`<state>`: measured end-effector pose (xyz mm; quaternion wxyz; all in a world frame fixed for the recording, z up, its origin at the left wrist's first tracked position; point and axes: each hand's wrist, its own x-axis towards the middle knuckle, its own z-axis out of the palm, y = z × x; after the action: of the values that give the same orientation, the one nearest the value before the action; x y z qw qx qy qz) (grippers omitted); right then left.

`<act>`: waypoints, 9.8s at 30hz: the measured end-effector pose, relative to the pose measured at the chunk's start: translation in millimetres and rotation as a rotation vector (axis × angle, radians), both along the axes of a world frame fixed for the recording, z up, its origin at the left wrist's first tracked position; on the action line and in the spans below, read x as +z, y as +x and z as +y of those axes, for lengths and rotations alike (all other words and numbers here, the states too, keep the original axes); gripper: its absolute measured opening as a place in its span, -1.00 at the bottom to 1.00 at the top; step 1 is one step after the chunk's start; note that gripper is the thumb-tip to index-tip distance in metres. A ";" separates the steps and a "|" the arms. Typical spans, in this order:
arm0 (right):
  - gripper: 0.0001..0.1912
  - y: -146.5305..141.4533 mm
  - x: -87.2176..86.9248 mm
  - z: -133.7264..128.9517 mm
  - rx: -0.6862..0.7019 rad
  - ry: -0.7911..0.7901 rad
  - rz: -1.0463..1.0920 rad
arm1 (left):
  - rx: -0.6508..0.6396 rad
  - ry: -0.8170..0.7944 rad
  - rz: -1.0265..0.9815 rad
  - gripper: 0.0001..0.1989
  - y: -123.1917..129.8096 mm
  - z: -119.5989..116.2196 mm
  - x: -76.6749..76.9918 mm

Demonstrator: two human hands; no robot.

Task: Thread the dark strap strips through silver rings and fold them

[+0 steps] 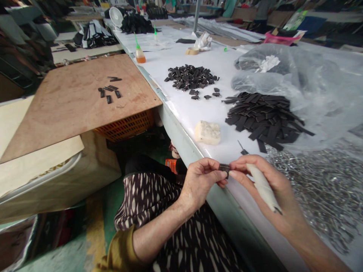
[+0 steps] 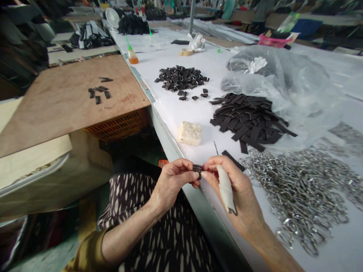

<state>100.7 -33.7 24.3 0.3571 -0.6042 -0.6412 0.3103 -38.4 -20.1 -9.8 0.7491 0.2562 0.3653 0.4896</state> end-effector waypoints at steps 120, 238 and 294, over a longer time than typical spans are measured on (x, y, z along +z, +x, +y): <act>-0.90 -5.6 0.8 -3.1 -0.037 -0.099 -0.166 | -0.013 0.237 0.452 -0.80 10.3 -5.5 -14.6; -0.88 -6.1 -1.1 -11.5 0.051 0.314 -0.224 | 0.001 0.132 0.032 -0.81 0.9 -3.5 -0.1; -0.74 -1.2 -0.8 -2.4 0.472 1.048 -0.867 | -0.133 0.059 0.006 -0.78 -8.8 -7.7 5.9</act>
<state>99.5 -36.0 23.5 0.2368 -0.2673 -0.9035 -0.2372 -47.2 -27.8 -3.9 0.7709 0.3036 0.3352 0.4485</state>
